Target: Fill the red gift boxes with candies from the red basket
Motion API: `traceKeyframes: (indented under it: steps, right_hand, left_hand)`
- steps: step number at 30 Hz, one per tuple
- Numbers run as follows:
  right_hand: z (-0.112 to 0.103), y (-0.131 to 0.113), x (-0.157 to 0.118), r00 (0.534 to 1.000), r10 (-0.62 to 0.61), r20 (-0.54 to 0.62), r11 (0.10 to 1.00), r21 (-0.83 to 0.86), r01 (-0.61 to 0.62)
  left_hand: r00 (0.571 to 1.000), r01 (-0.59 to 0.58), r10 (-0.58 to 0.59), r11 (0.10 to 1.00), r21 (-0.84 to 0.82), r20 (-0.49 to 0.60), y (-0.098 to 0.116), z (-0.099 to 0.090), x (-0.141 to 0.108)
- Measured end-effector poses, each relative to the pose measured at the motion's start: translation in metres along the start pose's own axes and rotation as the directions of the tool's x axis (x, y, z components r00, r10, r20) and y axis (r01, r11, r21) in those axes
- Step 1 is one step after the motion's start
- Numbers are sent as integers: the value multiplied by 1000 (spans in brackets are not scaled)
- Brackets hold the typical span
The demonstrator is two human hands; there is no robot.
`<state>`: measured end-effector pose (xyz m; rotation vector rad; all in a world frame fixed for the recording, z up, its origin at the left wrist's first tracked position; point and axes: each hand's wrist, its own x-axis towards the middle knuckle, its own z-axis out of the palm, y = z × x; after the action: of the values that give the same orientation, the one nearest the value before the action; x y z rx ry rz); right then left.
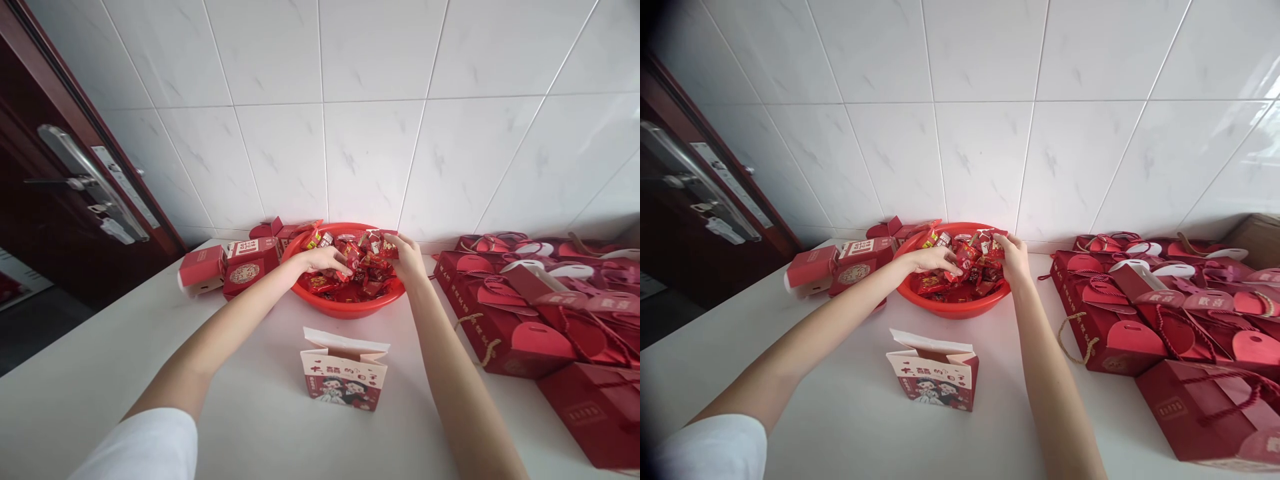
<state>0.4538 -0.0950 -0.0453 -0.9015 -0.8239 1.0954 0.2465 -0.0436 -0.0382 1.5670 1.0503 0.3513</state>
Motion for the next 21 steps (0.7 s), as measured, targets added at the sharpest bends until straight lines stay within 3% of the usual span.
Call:
traceKeyframes:
  steps: [3, 13, 21]
  right_hand:
    - [0, -1, -1, 1000, 11, 6, 1000, 18, -11]
    - [-1, 0, -1, 997, 30, 69, 999, -35, -27]
    - [1, -4, -6, 985, 88, 150, 989, -133, -68]
  left_hand:
    - [1000, 30, -29, 999, 15, -9, 4, 0, -1]
    - [983, -158, 149, 984, -78, -107, 5, 1, 1]
    - [981, -152, 120, 964, -217, -152, 5, 1, -2]
